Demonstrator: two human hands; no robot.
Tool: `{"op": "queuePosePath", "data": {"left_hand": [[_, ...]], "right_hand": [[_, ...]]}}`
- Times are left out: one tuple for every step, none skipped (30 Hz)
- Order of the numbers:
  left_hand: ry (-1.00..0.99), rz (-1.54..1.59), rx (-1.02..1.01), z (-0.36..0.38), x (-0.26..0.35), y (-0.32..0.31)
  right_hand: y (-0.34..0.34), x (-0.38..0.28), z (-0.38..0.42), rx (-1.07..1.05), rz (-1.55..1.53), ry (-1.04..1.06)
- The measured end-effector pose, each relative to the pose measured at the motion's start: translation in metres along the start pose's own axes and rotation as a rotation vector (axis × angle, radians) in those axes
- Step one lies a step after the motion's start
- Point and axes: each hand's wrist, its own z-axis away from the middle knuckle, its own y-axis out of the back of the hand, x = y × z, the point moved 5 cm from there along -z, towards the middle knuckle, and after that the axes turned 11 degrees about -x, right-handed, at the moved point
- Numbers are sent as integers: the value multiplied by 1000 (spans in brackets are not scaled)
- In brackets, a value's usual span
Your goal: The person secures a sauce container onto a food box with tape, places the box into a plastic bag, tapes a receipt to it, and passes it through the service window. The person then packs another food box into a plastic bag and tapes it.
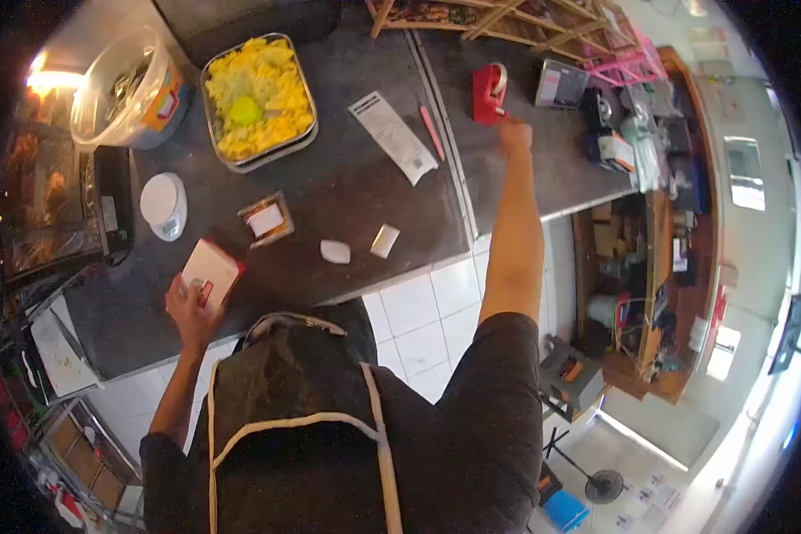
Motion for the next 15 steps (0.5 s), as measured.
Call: {"op": "queuePosePath", "data": {"left_hand": [[43,-24,-66,0,2,-2],[87,-49,-139,0,3,-5],[98,-63,-148,-4,3,-7],[128,-31,-194,-5,3,-10],[161,0,-244,-2,4,-11],[145,-62,-241,-5,11,-9],[158,-75,-254,-8,15,-9],[163,-35,-246,-11,20,-7],[161,6,-237,-15,24,-6],[145,-25,-251,-16,26,-7],[140,-32,-262,-16,26,-8],[144,-40,-250,-15,26,-10],[146,-47,-236,-14,24,-11],[140,-49,-243,-12,23,-13],[153,-20,-243,-11,20,-15]], "right_hand": [[5,5,-18,-74,-99,-71],[6,12,-33,-151,-196,-151],[7,14,-55,-169,-201,-157],[4,19,-75,-191,-228,-230],[-2,27,-90,-215,-252,-309],[-3,29,-100,-237,-254,-323],[-5,31,-108,-260,-351,-369],[-8,33,-114,-279,-450,-412],[-10,41,-128,-288,-456,-421],[-15,47,-141,-406,-525,-419],[-19,56,-150,-520,-594,-416],[-14,65,-148,-515,-599,-427],[-11,64,-144,-523,-647,-348],[-11,62,-137,-531,-693,-266],[-12,67,-115,-526,-695,-270]]}}
